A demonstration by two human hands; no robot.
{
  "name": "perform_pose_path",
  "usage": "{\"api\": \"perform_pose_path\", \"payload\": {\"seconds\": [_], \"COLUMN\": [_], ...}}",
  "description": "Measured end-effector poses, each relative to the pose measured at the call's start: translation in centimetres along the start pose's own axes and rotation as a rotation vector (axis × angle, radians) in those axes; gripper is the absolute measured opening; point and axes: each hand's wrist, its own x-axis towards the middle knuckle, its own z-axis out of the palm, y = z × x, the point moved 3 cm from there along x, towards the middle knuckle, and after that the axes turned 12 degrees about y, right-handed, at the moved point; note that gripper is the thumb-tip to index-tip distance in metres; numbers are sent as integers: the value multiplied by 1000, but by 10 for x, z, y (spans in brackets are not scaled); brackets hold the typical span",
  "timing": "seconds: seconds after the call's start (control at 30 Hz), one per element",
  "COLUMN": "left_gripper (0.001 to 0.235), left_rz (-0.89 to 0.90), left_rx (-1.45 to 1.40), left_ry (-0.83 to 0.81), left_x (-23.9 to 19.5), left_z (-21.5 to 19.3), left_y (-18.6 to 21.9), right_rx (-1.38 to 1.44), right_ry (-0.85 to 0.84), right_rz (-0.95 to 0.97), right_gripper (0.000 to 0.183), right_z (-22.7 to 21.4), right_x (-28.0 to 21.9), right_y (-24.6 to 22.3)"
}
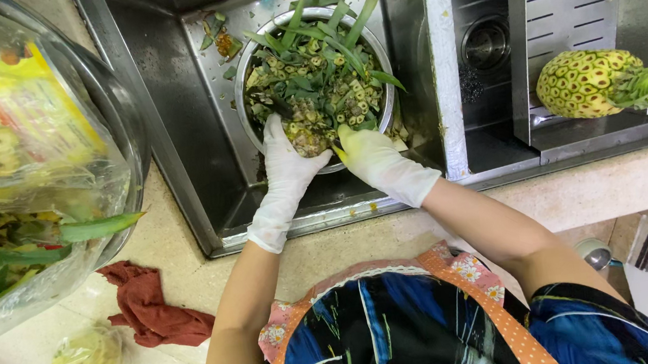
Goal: The person peels pineapples over a kitchen sink using a knife. They hold the pineapple with one hand and remove the skin with the other, discarding the peels into a bowl in the sink. The person handles multiple pineapples sequentially.
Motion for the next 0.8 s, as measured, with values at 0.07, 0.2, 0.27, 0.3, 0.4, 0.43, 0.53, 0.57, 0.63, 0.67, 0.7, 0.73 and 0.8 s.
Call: {"api": "perform_pose_path", "payload": {"seconds": [0.07, 0.2, 0.27, 0.3, 0.4, 0.43, 0.53, 0.57, 0.63, 0.67, 0.7, 0.73, 0.8], "left_gripper": [124, 127, 126, 124, 122, 122, 124, 124, 123, 122, 123, 123, 123], "left_rz": [3, 5, -18, -6, 28, 27, 2, -12, 8, 14, -1, -16, -29], "left_rx": [12, -23, -28, -26, -21, -19, -30, -39, -45, -46, -45, -43, -24], "left_ry": [-14, -15, -20, -16, -6, -15, -30, -28, -11, -4, -19, -35, -65], "left_x": [1, -1, -7, -9, -4, -5, -10, -9, -5, -7, -8, -10, -4], "left_z": [1, 3, 3, 3, 0, -1, -4, -4, -3, -3, -3, -4, -11], "left_y": [-8, -14, -18, -18, -16, -16, -16, -16, -16, -15, -13, -9, -4], "right_rx": [-2, -48, -14, 3, 83, 73, 56, 56, 74, 90, 110, 152, 242], "right_ry": [-35, -43, -116, -144, -158, -158, -175, -187, -203, -207, -202, -214, -221], "right_rz": [0, -22, 30, 62, 118, 115, 123, 137, 150, 149, 150, 165, 190], "right_gripper": [33, 38, 38, 39, 39, 39, 40, 43, 46, 46, 46, 48, 52], "right_z": [-1, -16, -13, -11, -7, -8, -6, -9, 1, 10, 17, 24, 31], "right_x": [-6, -44, -34, -24, 15, 13, -3, -13, -12, -1, 13, 25, 48], "right_y": [3, 20, 20, 18, 3, 4, 12, 22, 31, 33, 36, 40, 40]}}
